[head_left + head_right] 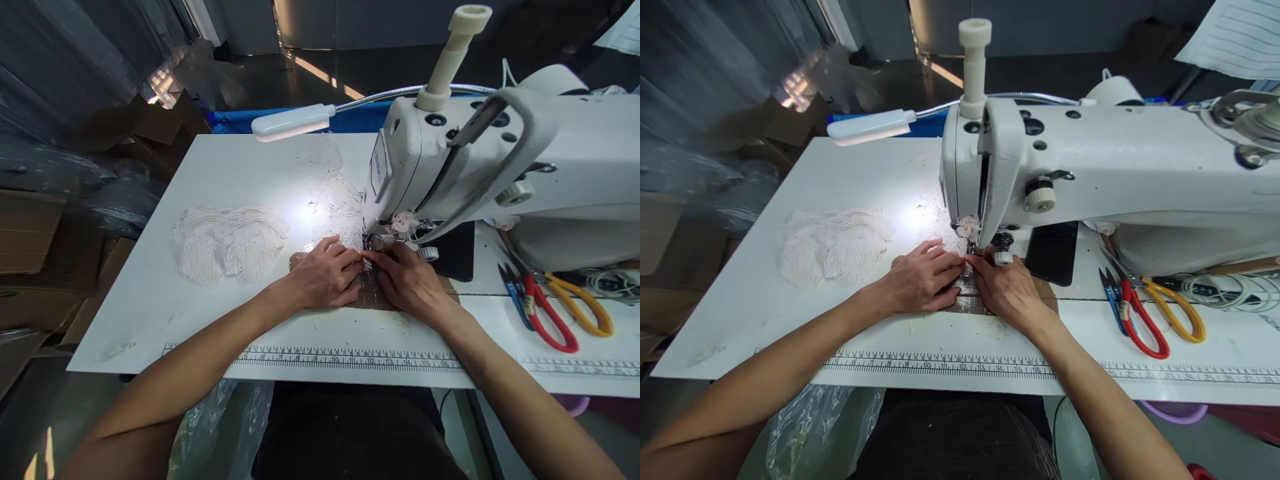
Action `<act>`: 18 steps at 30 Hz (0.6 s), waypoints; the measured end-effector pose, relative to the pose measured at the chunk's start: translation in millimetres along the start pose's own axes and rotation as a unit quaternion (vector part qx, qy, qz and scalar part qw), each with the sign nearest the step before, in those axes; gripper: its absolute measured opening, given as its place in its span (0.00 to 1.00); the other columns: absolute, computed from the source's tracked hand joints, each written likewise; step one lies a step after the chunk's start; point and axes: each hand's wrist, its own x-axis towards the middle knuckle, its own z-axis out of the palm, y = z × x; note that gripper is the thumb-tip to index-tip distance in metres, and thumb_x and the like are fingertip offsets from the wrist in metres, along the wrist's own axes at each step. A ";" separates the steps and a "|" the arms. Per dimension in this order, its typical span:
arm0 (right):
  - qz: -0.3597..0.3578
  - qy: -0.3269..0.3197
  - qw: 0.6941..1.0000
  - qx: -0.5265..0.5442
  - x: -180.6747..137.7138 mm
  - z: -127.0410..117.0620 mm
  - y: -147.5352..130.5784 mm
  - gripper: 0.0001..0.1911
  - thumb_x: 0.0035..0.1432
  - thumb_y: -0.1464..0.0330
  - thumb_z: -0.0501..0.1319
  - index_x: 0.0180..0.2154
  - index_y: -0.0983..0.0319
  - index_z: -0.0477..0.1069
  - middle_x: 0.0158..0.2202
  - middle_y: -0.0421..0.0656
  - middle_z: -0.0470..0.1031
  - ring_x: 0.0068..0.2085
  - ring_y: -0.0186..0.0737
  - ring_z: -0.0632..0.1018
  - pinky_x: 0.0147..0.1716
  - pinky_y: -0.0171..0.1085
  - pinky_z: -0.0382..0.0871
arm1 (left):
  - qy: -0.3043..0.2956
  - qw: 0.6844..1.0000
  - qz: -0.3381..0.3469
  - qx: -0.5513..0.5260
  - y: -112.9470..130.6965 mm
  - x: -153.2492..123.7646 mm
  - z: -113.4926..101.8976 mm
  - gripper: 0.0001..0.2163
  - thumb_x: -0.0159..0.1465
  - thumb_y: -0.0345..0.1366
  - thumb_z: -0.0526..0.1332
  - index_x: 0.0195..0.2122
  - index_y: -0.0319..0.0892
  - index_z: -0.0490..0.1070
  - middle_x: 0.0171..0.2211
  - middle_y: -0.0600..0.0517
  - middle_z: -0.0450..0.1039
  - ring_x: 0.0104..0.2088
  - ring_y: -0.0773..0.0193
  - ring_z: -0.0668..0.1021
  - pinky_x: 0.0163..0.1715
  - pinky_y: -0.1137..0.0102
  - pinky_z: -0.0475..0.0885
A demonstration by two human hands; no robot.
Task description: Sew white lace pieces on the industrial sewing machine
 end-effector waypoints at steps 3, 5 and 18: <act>-0.012 -0.001 0.999 0.030 -2.6 -1.5 0.8 0.21 0.64 0.70 0.50 0.53 0.62 0.74 0.46 0.56 0.72 0.42 0.51 0.76 0.34 0.46 0.75 | -0.003 1.000 -0.006 -0.008 -1.1 -0.2 0.3 0.16 0.69 0.41 0.53 0.48 0.37 0.73 0.46 0.44 0.74 0.42 0.56 0.76 0.57 0.51 0.65; -0.026 -0.003 0.998 0.057 -4.2 -2.9 0.9 0.21 0.64 0.70 0.50 0.53 0.63 0.74 0.47 0.56 0.72 0.44 0.51 0.75 0.38 0.47 0.75 | -0.001 1.000 -0.008 -0.012 -1.6 -0.5 0.8 0.16 0.69 0.41 0.53 0.48 0.36 0.73 0.48 0.43 0.73 0.43 0.55 0.76 0.57 0.50 0.65; -0.040 -0.004 0.998 0.046 -4.4 -3.9 0.0 0.19 0.63 0.71 0.51 0.52 0.65 0.73 0.44 0.55 0.71 0.45 0.50 0.74 0.43 0.48 0.74 | -0.019 0.999 -0.037 -0.025 -5.2 0.9 1.7 0.19 0.69 0.42 0.52 0.53 0.34 0.70 0.53 0.41 0.69 0.49 0.53 0.75 0.59 0.51 0.64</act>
